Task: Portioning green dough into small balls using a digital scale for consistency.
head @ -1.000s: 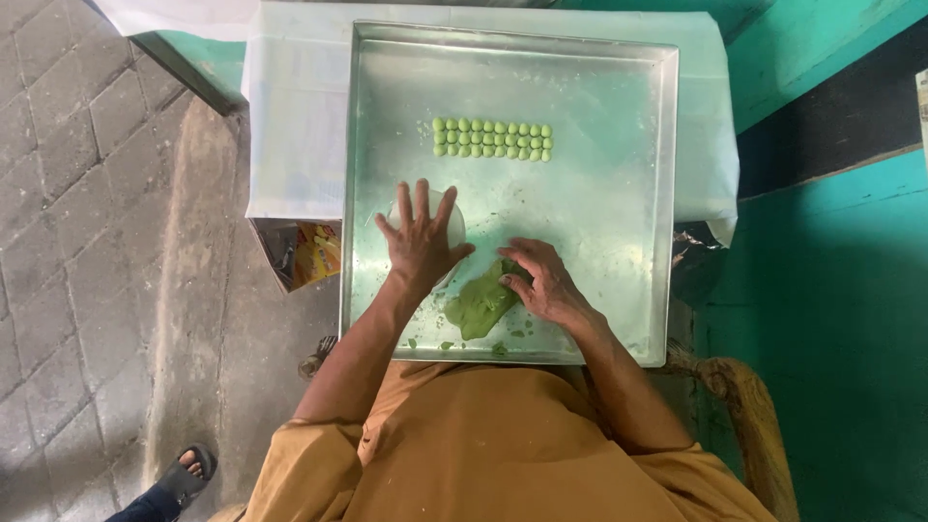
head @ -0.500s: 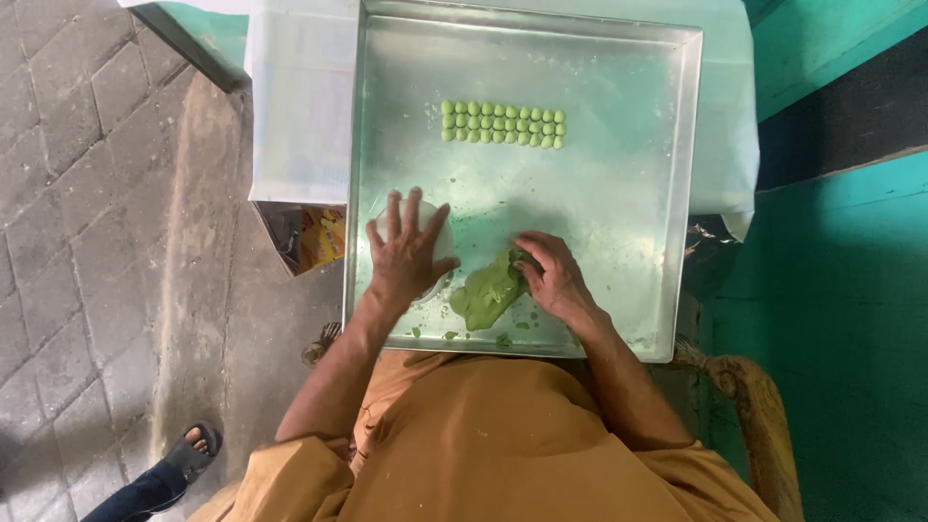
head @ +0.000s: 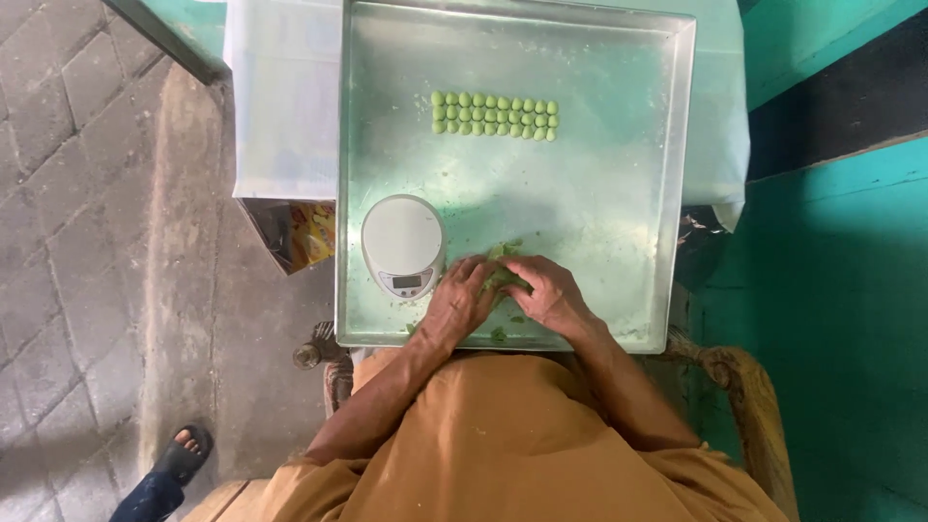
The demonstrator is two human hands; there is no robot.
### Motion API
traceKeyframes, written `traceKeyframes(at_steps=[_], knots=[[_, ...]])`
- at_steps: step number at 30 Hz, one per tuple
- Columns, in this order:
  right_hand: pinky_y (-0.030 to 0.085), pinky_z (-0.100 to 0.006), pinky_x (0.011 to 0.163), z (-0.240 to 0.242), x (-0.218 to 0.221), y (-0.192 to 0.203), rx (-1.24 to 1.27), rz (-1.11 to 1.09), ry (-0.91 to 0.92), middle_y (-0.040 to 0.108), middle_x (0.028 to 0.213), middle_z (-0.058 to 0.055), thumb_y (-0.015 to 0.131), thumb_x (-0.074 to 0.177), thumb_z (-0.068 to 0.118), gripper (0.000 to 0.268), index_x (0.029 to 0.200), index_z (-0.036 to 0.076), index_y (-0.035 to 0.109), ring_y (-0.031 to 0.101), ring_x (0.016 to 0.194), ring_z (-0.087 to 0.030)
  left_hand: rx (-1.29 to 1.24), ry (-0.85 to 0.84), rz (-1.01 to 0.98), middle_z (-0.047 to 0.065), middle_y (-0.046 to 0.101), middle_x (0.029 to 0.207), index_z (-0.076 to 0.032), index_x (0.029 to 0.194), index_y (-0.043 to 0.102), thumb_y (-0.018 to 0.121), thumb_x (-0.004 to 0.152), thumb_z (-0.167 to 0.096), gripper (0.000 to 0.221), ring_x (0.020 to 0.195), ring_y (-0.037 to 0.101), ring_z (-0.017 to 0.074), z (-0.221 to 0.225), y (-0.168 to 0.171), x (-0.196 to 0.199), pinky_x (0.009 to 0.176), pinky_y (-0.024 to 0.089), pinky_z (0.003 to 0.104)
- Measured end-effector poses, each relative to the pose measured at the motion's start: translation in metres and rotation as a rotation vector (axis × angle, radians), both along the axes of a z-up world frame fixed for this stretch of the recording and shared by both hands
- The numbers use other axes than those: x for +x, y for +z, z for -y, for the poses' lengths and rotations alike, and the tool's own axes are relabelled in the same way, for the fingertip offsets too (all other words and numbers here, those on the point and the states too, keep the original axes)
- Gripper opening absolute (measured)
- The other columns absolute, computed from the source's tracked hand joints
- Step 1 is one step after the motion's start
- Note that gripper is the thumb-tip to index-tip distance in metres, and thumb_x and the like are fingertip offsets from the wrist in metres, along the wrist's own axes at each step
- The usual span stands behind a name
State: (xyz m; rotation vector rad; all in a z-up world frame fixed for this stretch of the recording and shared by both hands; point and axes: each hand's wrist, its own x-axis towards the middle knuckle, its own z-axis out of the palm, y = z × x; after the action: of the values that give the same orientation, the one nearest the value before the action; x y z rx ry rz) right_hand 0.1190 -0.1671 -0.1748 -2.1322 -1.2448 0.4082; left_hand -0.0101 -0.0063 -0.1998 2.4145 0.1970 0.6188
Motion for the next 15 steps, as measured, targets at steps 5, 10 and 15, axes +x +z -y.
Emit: traceKeyframes(at_steps=[5,10,15], knots=[[0.063,-0.042,0.079,-0.014,-0.004,0.007,0.122,0.208,0.027,0.076,0.093,-0.005,0.078,0.092,0.030,0.030,0.120,0.019,0.073,0.074,0.090,-0.026,-0.167,0.008,0.068,0.014,0.069,0.099,-0.013,0.108,0.070,0.067,0.089,-0.011,0.019,0.093,0.072,0.0389,-0.003,0.012,-0.001,0.083,0.058,0.050],[0.062,-0.036,0.072,-0.019,-0.004,0.004,0.196,0.274,-0.012,0.074,0.083,-0.002,0.081,0.088,0.026,0.021,0.106,0.018,0.075,0.075,0.081,-0.023,-0.145,-0.028,0.017,0.015,0.069,0.104,-0.014,0.109,0.069,0.070,0.087,-0.013,0.022,0.097,0.071,0.0395,-0.006,0.049,-0.005,0.086,0.056,0.052],[0.064,-0.040,0.072,-0.026,0.002,0.009,0.244,-0.039,-0.156,0.079,0.088,-0.010,0.081,0.079,0.007,0.022,0.100,0.013,0.079,0.077,0.086,-0.029,0.034,-0.015,-0.210,0.013,0.066,0.122,-0.018,0.120,0.066,0.082,0.078,-0.033,0.048,0.114,0.065,0.0358,-0.001,0.033,-0.011,0.092,0.054,0.052]])
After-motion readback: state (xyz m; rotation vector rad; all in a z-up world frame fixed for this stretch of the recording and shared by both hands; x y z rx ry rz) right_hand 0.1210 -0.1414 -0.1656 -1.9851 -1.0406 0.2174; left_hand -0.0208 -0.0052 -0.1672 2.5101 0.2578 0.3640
